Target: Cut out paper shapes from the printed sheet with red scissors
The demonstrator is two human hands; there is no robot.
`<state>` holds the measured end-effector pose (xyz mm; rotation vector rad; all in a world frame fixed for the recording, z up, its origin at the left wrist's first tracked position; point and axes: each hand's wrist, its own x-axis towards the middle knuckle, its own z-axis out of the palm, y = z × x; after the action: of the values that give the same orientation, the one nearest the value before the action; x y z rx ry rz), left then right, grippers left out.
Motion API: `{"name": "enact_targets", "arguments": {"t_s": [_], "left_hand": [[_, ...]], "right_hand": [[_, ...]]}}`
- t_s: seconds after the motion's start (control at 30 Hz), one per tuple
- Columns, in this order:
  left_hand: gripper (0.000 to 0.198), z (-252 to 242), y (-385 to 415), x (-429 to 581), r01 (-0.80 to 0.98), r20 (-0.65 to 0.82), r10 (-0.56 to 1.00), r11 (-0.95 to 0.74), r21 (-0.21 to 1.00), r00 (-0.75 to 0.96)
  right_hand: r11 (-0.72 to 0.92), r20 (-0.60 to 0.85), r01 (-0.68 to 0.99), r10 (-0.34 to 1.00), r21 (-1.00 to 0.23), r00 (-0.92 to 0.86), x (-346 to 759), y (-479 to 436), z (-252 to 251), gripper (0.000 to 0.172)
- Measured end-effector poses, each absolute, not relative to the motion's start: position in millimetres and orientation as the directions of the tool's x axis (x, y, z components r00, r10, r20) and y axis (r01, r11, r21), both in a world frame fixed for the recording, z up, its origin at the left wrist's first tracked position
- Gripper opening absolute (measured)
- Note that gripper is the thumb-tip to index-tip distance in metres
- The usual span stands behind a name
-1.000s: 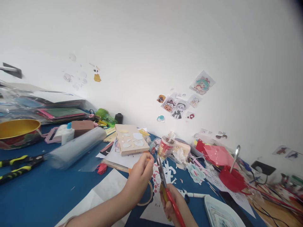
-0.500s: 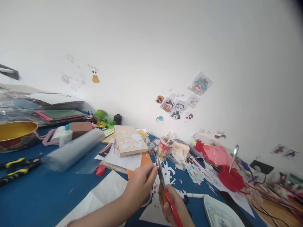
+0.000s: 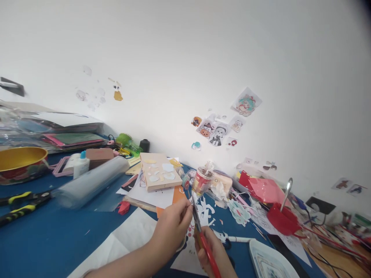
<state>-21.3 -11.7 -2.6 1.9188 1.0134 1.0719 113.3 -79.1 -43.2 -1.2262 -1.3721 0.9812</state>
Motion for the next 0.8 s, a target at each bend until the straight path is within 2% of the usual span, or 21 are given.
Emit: {"name": "enact_targets", "arguments": {"t_s": [0.23,0.37,0.43,0.7,0.8], "left_hand": [[0.021,-8,-9,-20,0.225,0.326,0.889,-0.406,0.885,0.323],[0.022,-5,-6,-20,0.197,0.344,0.872,-0.427,0.883,0.348],[0.022,-3,-4,-21,0.191,0.342,0.865,-0.430,0.882,0.367],[0.023,-5,-2,-20,0.191,0.348,0.854,-0.443,0.876,0.387],[0.024,-7,-1,-20,0.197,0.348,0.851,-0.448,0.872,0.393]], "right_hand": [[0.121,0.128,0.162,0.991,-0.979,0.033,116,-73,-47,0.057],[0.028,0.034,0.036,0.978,-0.999,0.207,115,-60,-64,0.064],[0.013,0.014,0.006,0.972,-1.000,0.235,116,-55,-75,0.064],[0.158,0.165,0.065,0.979,-0.985,0.120,125,-57,-88,0.059],[0.169,0.176,0.064,0.975,-0.984,0.133,124,-57,-84,0.060]]}}
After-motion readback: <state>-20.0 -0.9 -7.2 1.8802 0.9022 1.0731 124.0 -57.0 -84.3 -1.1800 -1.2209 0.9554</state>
